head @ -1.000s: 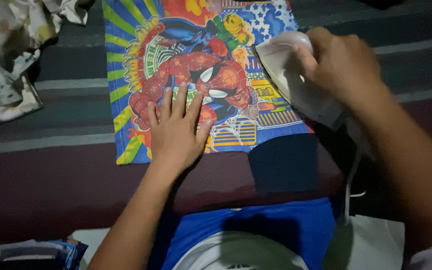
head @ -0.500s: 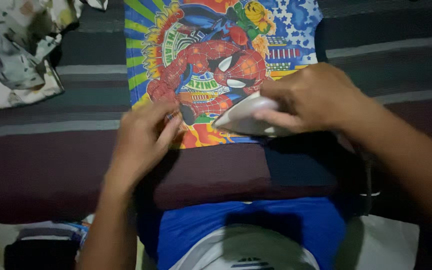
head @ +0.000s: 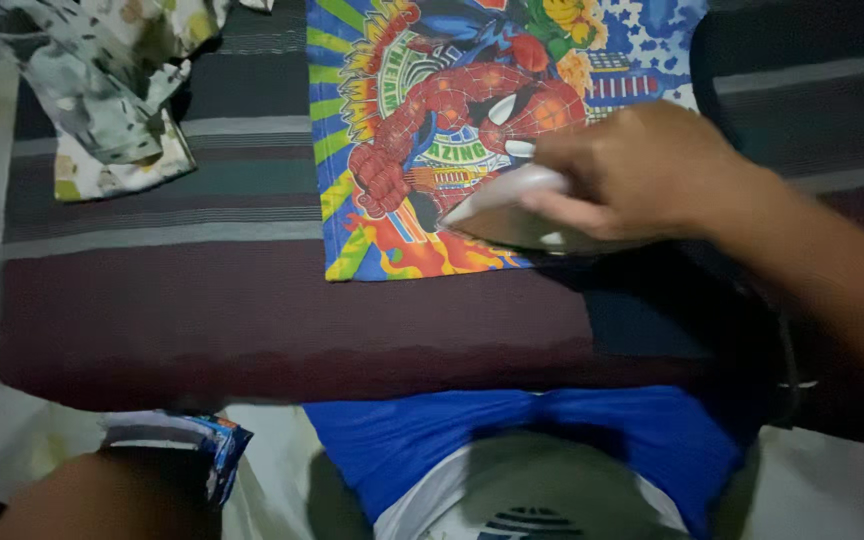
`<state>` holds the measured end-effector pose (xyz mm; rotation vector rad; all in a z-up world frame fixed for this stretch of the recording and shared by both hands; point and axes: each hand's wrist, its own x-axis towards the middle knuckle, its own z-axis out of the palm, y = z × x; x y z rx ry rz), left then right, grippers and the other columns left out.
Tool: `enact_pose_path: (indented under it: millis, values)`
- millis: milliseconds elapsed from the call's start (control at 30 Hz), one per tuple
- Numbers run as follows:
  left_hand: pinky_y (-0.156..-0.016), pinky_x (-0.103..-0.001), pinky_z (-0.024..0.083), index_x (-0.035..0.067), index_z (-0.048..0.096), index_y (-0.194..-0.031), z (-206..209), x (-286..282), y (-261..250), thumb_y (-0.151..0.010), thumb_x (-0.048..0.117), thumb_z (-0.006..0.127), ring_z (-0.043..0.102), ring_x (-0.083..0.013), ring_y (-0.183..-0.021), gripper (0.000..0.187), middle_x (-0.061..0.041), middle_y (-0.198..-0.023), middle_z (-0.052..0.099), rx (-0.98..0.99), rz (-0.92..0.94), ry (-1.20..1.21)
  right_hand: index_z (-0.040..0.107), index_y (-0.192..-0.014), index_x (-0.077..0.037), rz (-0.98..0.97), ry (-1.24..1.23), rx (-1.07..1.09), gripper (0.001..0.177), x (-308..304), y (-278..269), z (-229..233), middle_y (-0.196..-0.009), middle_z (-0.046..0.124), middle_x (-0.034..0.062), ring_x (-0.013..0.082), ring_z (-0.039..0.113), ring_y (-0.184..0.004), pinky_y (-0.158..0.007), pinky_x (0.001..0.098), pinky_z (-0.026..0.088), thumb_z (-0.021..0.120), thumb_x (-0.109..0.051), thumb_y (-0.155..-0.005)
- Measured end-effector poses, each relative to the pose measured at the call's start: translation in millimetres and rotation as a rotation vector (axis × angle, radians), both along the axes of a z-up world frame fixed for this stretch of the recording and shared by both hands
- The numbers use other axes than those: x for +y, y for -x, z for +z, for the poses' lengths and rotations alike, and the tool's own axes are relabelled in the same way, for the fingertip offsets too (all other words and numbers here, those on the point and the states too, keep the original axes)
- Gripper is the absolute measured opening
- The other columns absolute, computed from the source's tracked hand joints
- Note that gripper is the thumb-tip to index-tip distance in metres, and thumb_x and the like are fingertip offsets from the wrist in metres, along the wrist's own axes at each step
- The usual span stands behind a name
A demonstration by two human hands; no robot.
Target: The person irons an orange and light blue short, then folds it and places it on a stack. Next, they unfold a Spider-Man t-shirt, iron it, and fold it. The person uses an iron and handles the garments by hand on a striped surface.
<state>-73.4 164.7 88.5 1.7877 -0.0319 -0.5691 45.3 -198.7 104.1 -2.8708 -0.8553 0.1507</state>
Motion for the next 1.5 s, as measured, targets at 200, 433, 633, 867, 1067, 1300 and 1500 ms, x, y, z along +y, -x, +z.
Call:
enact_pose_path:
  millis: [200, 433, 633, 867, 1067, 1300, 1500]
  values:
    - [-0.085, -0.036, 0.054, 0.006, 0.068, -0.119, -1, 3, 19, -0.088, 0.015, 0.078, 0.068, -0.0250, -0.093, 0.033, -0.009, -0.104, 0.070, 0.010, 0.072, 0.039, 0.069, -0.105, -0.017, 0.109, -0.017, 0.030, 0.039, 45, -2, -4, -0.075, 0.074, 0.0112, 0.0373, 0.071, -0.065, -0.061, 0.0509, 0.055, 0.063, -0.052, -0.088]
    - [-0.085, -0.034, 0.054, 0.005, 0.066, -0.120, -2, 11, 27, -0.086, 0.011, 0.081, 0.066, -0.0237, -0.092, 0.038, -0.009, -0.103, 0.069, -0.026, 0.186, 0.107, 0.068, -0.117, -0.019, -0.056, 0.071, -0.046, 0.043, 31, -7, -6, -0.076, 0.073, 0.0138, 0.0381, 0.070, -0.066, -0.059, 0.0517, 0.054, 0.059, -0.056, -0.097]
    - [-0.085, -0.032, 0.054, 0.003, 0.064, -0.121, 1, 14, 20, -0.084, 0.009, 0.083, 0.065, -0.0225, -0.091, 0.042, -0.009, -0.102, 0.068, -0.248, 0.294, 0.143, 0.067, -0.107, -0.014, 0.052, 0.035, 0.041, 0.044, 48, -9, -6, -0.071, 0.071, 0.0120, 0.0348, 0.071, -0.061, -0.058, 0.0484, 0.055, 0.059, -0.055, -0.095]
    - [-0.103, -0.040, 0.050, 0.001, 0.055, -0.138, -61, 2, -66, -0.096, 0.027, 0.070, 0.064, -0.0279, -0.116, 0.052, -0.015, -0.123, 0.065, -0.859, 0.345, -0.224, 0.070, -0.103, -0.017, 0.265, -0.066, 0.061, 0.039, 93, -8, 7, -0.069, 0.073, 0.0083, 0.0351, 0.069, -0.057, -0.055, 0.0506, 0.054, 0.062, -0.052, -0.088]
    - [-0.118, -0.045, 0.044, 0.004, 0.045, -0.153, -102, 10, -80, -0.115, 0.044, 0.035, 0.059, -0.0324, -0.136, 0.056, -0.019, -0.142, 0.060, -0.790, 0.474, -0.188, 0.068, -0.098, -0.016, 0.265, -0.014, 0.104, 0.038, 119, -11, 10, -0.073, 0.072, 0.0090, 0.0361, 0.069, -0.059, -0.053, 0.0521, 0.053, 0.061, -0.053, -0.089]
    - [-0.120, -0.055, 0.028, 0.004, 0.032, -0.156, -98, 2, -73, -0.087, 0.050, 0.077, 0.037, -0.0424, -0.148, 0.095, -0.022, -0.155, 0.042, -0.794, 0.332, -0.600, 0.067, -0.111, -0.015, 0.150, -0.012, 0.130, 0.034, 97, -20, 11, -0.069, 0.071, 0.0126, 0.0345, 0.071, -0.060, -0.059, 0.0504, 0.053, 0.058, -0.043, -0.093]
    - [-0.120, -0.060, 0.019, 0.011, 0.029, -0.157, -87, -7, -77, -0.072, 0.054, 0.086, 0.024, -0.0437, -0.151, 0.111, -0.022, -0.158, 0.034, -0.744, 0.222, -0.764, 0.067, -0.111, -0.014, 0.076, -0.037, 0.048, 0.033, 84, -41, -4, -0.080, 0.074, 0.0145, 0.0365, 0.072, -0.069, -0.064, 0.0498, 0.055, 0.059, -0.044, -0.098]
